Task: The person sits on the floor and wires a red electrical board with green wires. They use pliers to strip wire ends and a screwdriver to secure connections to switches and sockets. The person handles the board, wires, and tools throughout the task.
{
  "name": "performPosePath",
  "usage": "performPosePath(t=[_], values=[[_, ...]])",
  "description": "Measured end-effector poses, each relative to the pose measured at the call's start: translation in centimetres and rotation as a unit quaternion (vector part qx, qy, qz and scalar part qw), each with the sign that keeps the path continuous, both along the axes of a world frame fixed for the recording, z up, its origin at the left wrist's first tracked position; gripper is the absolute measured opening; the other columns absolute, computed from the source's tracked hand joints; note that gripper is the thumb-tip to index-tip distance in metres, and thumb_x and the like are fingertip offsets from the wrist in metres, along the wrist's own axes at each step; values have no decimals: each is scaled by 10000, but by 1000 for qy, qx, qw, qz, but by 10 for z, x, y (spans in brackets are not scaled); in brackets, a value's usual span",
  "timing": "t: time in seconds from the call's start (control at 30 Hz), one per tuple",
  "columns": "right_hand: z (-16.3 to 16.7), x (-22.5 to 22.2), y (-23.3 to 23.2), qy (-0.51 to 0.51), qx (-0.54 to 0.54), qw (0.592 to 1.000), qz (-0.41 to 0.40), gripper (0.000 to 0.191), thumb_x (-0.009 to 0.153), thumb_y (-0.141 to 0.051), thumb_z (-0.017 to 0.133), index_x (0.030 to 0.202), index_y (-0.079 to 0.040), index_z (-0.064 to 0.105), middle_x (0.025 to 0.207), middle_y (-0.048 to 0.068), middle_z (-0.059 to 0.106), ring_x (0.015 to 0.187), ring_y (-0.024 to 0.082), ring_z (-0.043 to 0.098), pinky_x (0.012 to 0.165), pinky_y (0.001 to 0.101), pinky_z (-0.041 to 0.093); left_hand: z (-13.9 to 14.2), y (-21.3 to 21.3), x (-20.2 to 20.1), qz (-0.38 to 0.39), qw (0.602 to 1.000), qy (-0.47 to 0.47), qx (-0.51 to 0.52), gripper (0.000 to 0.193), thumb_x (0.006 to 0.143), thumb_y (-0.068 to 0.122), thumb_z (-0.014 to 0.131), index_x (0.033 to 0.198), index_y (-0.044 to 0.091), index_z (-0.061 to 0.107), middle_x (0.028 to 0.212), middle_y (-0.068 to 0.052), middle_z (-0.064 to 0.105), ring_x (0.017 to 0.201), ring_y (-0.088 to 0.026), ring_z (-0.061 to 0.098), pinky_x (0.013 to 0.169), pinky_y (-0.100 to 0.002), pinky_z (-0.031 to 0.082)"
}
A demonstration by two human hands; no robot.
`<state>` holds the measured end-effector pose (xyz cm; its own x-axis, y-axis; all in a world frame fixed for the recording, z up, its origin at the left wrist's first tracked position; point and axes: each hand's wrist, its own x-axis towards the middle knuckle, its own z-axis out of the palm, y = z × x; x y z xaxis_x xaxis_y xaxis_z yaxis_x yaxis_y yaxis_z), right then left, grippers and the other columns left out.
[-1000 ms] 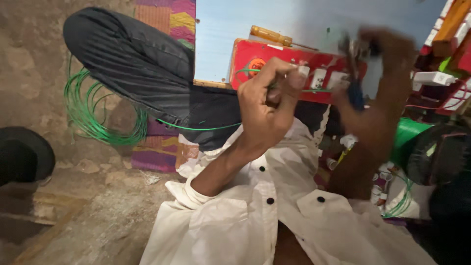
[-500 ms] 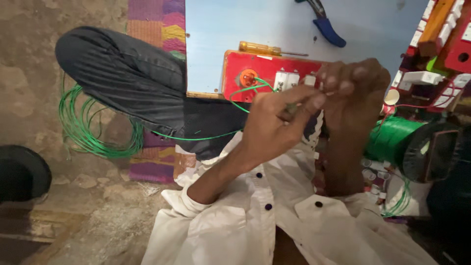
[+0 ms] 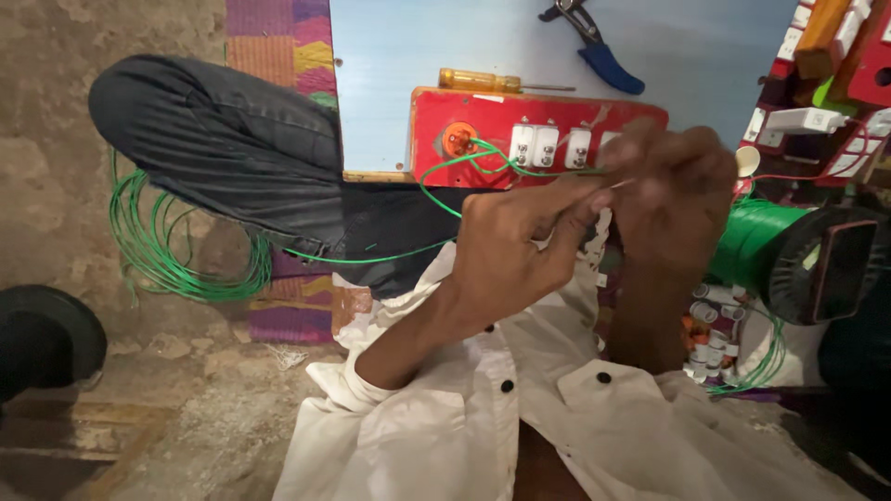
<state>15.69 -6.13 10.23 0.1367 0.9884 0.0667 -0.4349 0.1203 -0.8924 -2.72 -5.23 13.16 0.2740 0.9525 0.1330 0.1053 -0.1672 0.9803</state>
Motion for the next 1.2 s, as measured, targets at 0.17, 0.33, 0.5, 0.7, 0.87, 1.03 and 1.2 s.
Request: performPosePath(t=[0.17, 0.33, 0.5, 0.7, 0.87, 1.03, 1.2], values=[[-30, 5, -7, 134, -26, 985, -102, 124, 1072, -127, 642, 1040, -101, 525, 809, 21, 517, 725, 169, 541, 685, 294, 435, 0, -4, 7, -6, 999, 7, 46, 168, 1037, 135, 694, 1204, 119, 708, 939, -79, 742, 639, -196, 707, 572, -287, 555], [-18, -1, 6, 263, 32, 964, -18, 229, 1008, -114, 665, 947, -124, 445, 793, -22, 444, 744, 102, 453, 773, 258, 446, 1, -4, 9, -31, 996, 39, 77, 226, 985, 58, 674, 1208, 83, 705, 914, -91, 735, 706, -240, 718, 607, -330, 540], [4, -9, 3, 127, 37, 991, 3, 206, 1039, -48, 672, 995, -131, 488, 943, -44, 502, 846, 112, 479, 780, 235, 439, 3, -1, 0, -6, 998, 24, 50, 143, 1025, 85, 693, 1165, 68, 716, 971, -90, 764, 678, -193, 725, 609, -296, 558], [-25, -6, -12, -19, 69, 996, -62, 136, 1062, -78, 677, 1126, -117, 564, 1008, -17, 592, 867, 182, 524, 765, 285, 450, 1, -1, 0, -6, 998, 19, 60, 140, 1049, 101, 698, 1186, 79, 711, 952, -77, 749, 701, -194, 738, 614, -279, 574], [-33, 0, -15, 160, -11, 982, -104, 122, 1036, -61, 611, 994, -90, 500, 817, 20, 474, 730, 152, 448, 631, 253, 381, 0, -5, 2, -41, 995, 29, 86, 235, 961, 42, 701, 1178, 131, 704, 1080, -45, 764, 706, -194, 727, 593, -289, 566], [-15, 9, -1, 243, 12, 968, -69, 308, 983, 5, 583, 860, -124, 332, 770, -17, 320, 684, 96, 302, 611, 226, 279, 4, -9, 8, -42, 987, 77, 131, 310, 892, 26, 747, 1194, 73, 695, 864, -52, 705, 649, -223, 698, 560, -350, 546], [1, 28, 12, -178, 170, 952, -182, 171, 929, 7, 602, 954, -121, 492, 903, 78, 542, 813, 160, 501, 677, 281, 393, 4, -3, 2, -24, 991, 67, 111, 268, 977, 3, 687, 1224, 105, 680, 1008, -35, 747, 747, -198, 735, 598, -299, 568]])
